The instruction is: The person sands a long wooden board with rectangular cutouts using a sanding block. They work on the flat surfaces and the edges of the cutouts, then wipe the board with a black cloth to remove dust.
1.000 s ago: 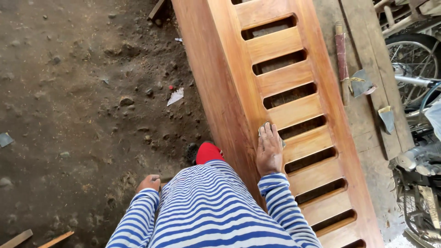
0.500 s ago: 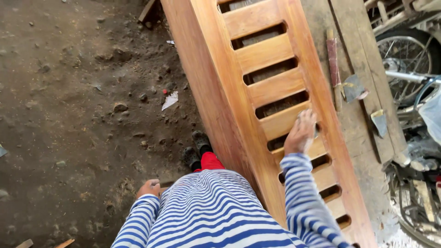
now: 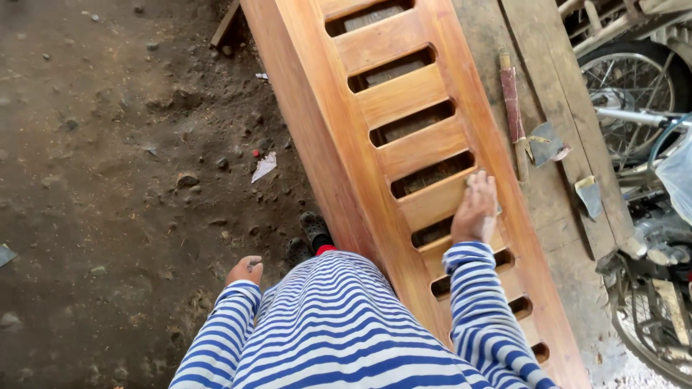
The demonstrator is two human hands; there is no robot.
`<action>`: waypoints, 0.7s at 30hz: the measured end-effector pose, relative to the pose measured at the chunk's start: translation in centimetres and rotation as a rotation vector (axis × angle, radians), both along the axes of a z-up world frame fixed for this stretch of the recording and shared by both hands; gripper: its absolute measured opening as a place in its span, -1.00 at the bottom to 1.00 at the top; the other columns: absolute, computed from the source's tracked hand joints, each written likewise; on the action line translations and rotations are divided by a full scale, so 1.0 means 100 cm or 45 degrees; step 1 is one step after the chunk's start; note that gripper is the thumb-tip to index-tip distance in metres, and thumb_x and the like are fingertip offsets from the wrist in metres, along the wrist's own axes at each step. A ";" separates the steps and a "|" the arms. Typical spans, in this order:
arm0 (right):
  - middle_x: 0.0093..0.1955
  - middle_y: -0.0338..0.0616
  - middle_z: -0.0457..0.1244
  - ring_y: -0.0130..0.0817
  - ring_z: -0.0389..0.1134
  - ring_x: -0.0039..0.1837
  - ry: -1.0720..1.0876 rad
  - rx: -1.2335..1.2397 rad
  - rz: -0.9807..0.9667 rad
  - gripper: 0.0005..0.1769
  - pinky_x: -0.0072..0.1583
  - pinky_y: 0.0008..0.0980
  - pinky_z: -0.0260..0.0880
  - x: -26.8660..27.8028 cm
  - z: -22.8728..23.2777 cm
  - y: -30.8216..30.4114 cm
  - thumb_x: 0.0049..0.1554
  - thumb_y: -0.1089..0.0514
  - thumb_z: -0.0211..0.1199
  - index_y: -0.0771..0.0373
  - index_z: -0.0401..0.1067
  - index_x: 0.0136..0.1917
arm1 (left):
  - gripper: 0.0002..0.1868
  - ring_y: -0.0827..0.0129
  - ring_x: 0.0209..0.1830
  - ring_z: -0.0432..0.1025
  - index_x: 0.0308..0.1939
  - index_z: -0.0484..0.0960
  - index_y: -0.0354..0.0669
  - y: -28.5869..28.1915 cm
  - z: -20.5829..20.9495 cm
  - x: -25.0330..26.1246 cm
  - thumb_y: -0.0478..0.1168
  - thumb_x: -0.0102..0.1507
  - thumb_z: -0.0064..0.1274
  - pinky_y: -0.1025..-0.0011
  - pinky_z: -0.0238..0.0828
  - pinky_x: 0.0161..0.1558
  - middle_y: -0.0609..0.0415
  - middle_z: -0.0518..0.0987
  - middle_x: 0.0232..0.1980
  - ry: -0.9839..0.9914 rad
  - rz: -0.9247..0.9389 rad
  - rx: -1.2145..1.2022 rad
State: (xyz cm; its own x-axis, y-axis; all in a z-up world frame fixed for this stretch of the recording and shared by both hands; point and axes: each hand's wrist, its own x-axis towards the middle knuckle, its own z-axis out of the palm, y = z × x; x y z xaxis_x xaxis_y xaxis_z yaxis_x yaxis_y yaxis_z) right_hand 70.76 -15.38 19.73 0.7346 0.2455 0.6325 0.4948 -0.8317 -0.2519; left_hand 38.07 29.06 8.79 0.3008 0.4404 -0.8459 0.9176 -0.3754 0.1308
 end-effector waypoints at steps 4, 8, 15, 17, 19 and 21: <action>0.43 0.12 0.27 0.11 0.20 0.49 0.100 -0.110 -0.060 -0.63 0.51 -0.10 0.12 0.008 -0.013 -0.008 0.33 0.22 0.14 0.38 0.45 0.36 | -0.60 0.30 0.32 0.45 0.26 0.58 0.42 -0.001 0.025 0.008 0.13 0.35 -0.09 0.26 0.38 0.33 0.23 0.69 0.16 -0.082 0.073 0.016; 0.50 -0.07 0.16 -0.02 0.07 0.57 0.556 0.039 -0.001 -0.56 0.57 -0.06 -0.07 -0.043 -0.008 0.055 0.43 0.13 -0.23 0.20 0.28 0.47 | -0.58 0.31 0.36 0.43 0.26 0.57 0.46 -0.005 -0.038 -0.039 0.19 0.33 -0.08 0.30 0.34 0.39 0.26 0.68 0.20 -0.024 0.017 0.056; 0.39 -0.03 0.31 0.01 0.26 0.46 0.356 0.058 0.342 -0.64 0.45 -0.18 0.25 -0.051 0.020 0.144 0.24 0.22 0.21 0.23 0.50 0.31 | -0.57 0.37 0.32 0.46 0.23 0.61 0.50 -0.014 0.016 -0.058 0.17 0.30 -0.09 0.32 0.39 0.34 0.34 0.67 0.22 0.266 0.086 0.028; 0.46 0.10 0.22 0.18 0.16 0.54 0.393 -0.028 0.527 -0.62 0.54 0.05 0.15 -0.033 0.016 0.137 0.32 0.31 0.05 0.33 0.39 0.38 | -0.61 0.07 0.24 0.45 0.38 0.45 0.09 -0.011 0.089 -0.016 -0.07 0.49 -0.21 0.05 0.43 0.32 0.06 0.48 0.38 0.357 0.388 -0.114; 0.42 0.06 0.26 0.12 0.19 0.51 0.328 0.084 0.564 -0.56 0.53 -0.01 0.13 -0.005 0.024 0.122 0.36 0.15 -0.14 0.29 0.45 0.35 | -0.58 0.18 0.31 0.43 0.35 0.51 0.24 0.000 0.036 -0.042 0.02 0.42 -0.15 0.16 0.38 0.35 0.14 0.56 0.32 0.250 0.323 -0.052; 0.38 0.01 0.31 0.06 0.22 0.49 0.283 0.184 0.605 -0.40 0.52 -0.07 0.11 0.026 0.019 0.096 0.41 -0.02 -0.33 0.24 0.50 0.32 | -0.55 0.29 0.37 0.41 0.31 0.57 0.38 -0.002 0.022 -0.053 0.11 0.34 -0.09 0.27 0.33 0.39 0.21 0.64 0.26 0.160 0.264 0.000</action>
State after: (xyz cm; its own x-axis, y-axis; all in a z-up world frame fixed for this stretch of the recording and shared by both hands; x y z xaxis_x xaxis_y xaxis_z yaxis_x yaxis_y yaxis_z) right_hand 73.36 -5.78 21.60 0.6839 0.5048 0.5267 0.7296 -0.4787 -0.4885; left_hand 32.81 28.86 10.96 0.0966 0.4814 -0.8711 0.9840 -0.1776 0.0109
